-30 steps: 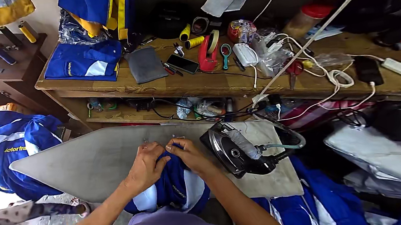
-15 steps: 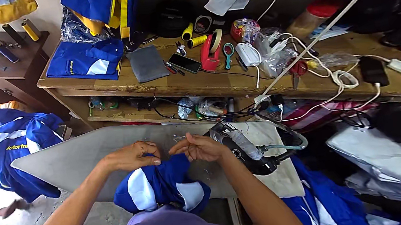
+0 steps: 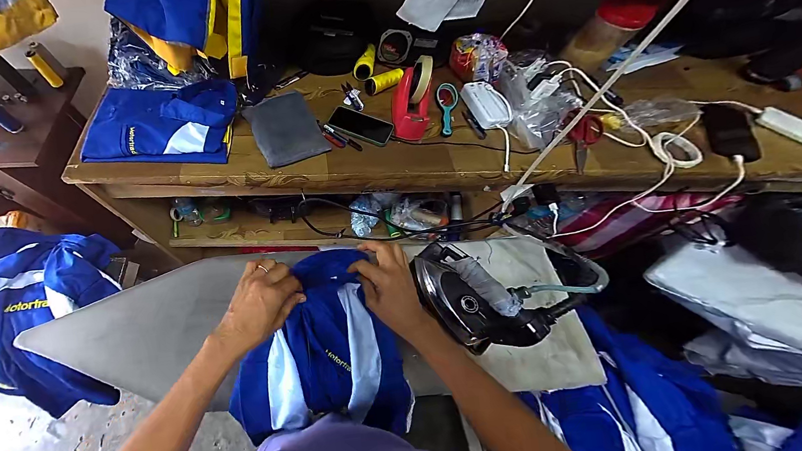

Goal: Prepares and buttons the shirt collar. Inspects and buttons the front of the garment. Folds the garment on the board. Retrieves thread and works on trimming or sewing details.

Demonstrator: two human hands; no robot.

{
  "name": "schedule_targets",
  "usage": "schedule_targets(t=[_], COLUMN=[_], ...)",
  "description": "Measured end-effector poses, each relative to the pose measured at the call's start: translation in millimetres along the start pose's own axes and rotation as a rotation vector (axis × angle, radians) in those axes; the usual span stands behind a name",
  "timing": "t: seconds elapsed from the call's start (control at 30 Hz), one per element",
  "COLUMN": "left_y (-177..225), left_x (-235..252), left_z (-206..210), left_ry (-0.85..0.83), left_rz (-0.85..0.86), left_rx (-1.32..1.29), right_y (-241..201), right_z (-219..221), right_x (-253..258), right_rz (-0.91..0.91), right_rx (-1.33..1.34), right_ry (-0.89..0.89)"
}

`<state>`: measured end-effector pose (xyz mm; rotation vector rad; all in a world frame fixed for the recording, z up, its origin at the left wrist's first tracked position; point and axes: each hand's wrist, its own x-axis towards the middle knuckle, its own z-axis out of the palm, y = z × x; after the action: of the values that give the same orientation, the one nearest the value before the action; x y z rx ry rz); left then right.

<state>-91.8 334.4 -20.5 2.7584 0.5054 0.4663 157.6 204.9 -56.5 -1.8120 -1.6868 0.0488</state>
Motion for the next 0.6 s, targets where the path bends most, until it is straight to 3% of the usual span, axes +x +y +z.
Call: schedule_targets(t=[0.07,0.17,0.27,0.37,0.47,0.53,0.6], left_y=[-3,-9,-3,12,32,39,34], left_x=[-9,-24,-23,-11,-4,-2,4], left_z=[28,57,65,69,80,81,66], left_ry=[-0.055,-0.132,-0.074,-0.055,-0.153,-0.226,-0.312], left_rz=[-0.042,-0.140,-0.196,-0.178,-0.116,-0.077,-0.100], left_rx=[-0.024,-0.149,-0.269,-0.148,-0.010,-0.052,-0.273], right_y=[9,15,8,-3,-3,0,1], right_z=[15,20,19,28,35,35,32], right_x=[-17,-36,-27,-10,7,16,19], right_rz=[0.150,0.566,0.916,0.903,0.801,0.771,0.795], right_rx=[0.120,0.444,0.704,0.635,0.330,0.230,0.322], right_ry=[0.003,0.000,-0.172,-0.248,-0.337,-0.444,-0.469])
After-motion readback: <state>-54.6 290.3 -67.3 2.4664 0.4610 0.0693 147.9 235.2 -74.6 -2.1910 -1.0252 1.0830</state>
